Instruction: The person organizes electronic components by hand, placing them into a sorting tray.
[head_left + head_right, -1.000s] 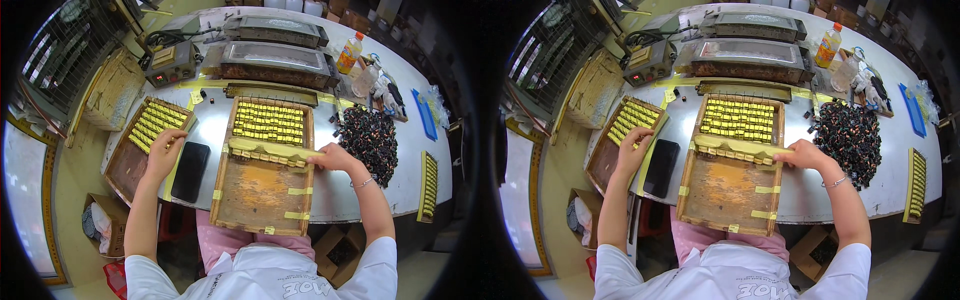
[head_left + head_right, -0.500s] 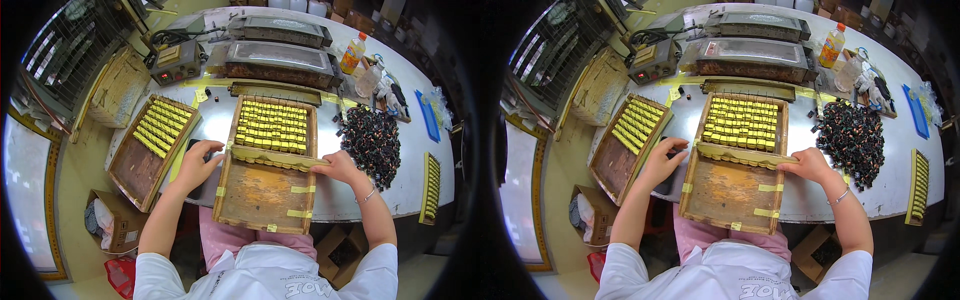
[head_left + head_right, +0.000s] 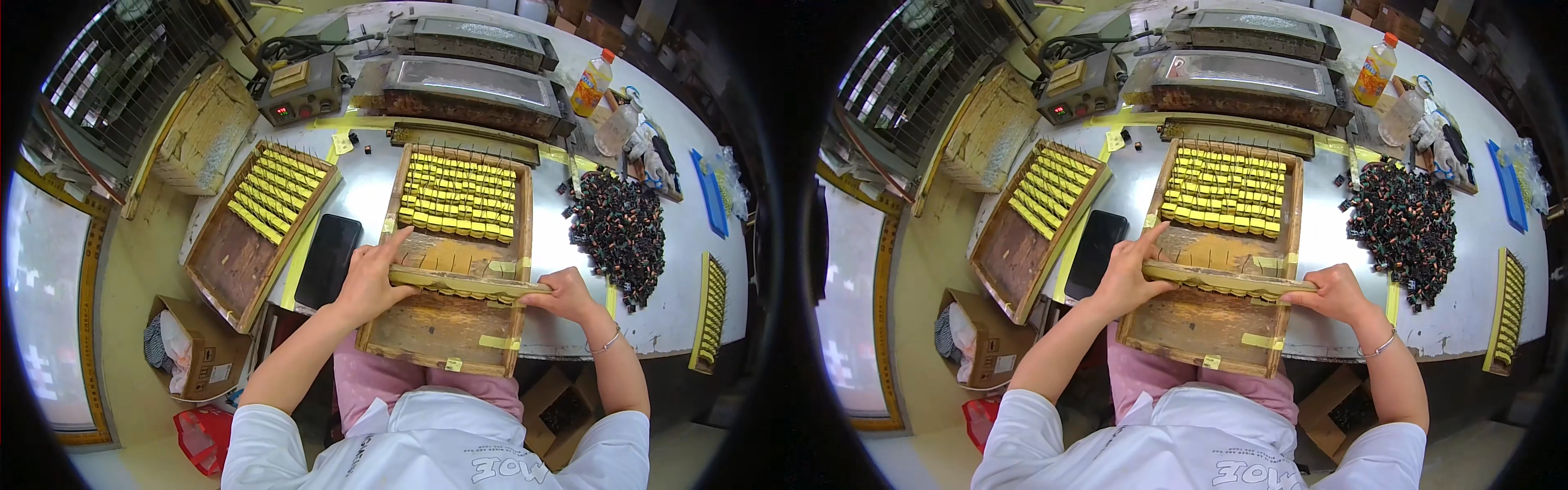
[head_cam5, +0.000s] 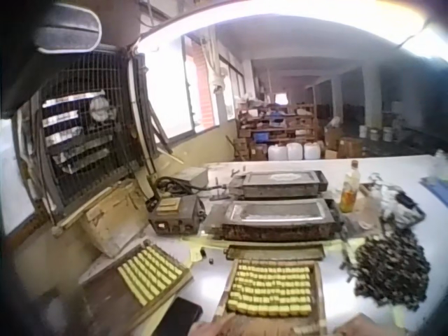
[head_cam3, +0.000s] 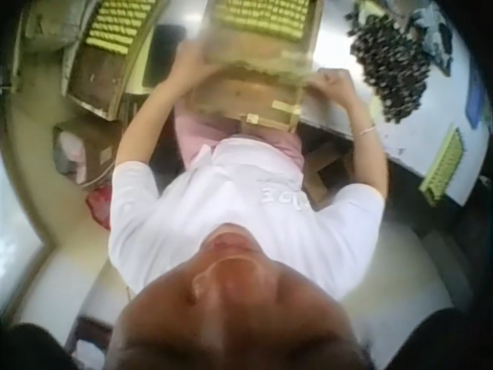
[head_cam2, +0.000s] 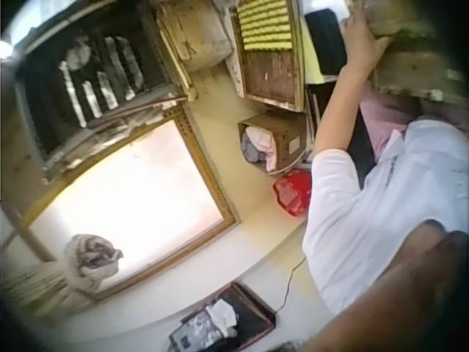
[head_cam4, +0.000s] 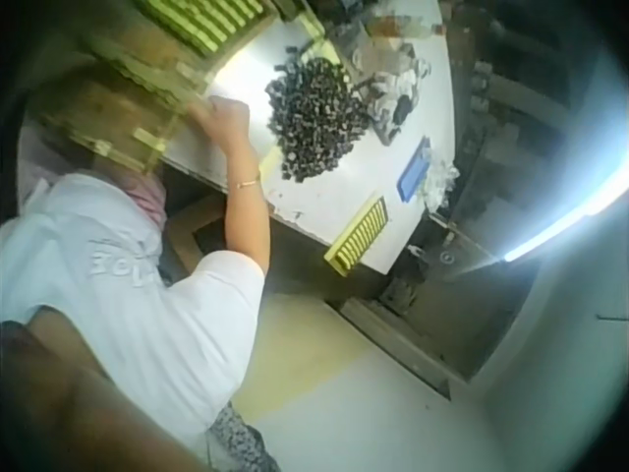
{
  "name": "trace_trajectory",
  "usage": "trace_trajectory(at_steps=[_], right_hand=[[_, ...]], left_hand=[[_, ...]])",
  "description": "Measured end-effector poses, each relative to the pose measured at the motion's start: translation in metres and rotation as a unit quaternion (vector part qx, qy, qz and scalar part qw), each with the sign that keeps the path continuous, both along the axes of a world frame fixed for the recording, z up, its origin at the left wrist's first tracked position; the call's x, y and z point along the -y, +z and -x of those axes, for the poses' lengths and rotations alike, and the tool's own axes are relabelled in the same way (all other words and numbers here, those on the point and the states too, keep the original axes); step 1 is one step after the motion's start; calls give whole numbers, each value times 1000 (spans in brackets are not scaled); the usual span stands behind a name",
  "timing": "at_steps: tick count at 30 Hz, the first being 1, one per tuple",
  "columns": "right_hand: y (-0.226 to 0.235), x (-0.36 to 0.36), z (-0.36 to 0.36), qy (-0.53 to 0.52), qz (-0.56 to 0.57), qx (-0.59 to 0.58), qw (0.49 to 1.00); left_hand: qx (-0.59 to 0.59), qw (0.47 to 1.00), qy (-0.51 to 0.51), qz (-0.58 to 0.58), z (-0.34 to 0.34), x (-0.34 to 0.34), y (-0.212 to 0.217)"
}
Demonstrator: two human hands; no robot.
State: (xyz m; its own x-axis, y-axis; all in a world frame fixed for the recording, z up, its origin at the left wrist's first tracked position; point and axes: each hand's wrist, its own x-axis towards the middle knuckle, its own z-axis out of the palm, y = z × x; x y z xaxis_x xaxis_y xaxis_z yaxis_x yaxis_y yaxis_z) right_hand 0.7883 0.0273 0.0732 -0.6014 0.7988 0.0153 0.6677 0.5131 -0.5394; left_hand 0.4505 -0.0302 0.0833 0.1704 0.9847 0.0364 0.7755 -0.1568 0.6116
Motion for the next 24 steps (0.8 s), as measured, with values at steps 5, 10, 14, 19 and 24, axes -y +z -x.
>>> trace_trajectory(at_steps=[5, 10, 14, 19, 24], right_hand=[[-1, 5, -3, 15, -54, 5, 998], [6, 8, -2, 35, -85, 38, 995], [7, 12, -2, 40, -98, 50, 993], [5, 16, -2, 32, -100, 58, 993], [3, 17, -3, 28, -111, 58, 992]], left_hand=[[7, 999, -25, -38, -3, 8, -3], [-8, 997, -51, -53, -3, 13, -4], [-30, 997, -67, -39, -4, 10, 4], [-17, 996, -90, 9, -11, 3, 9], [-53, 990, -117, 57, -15, 2, 5]])
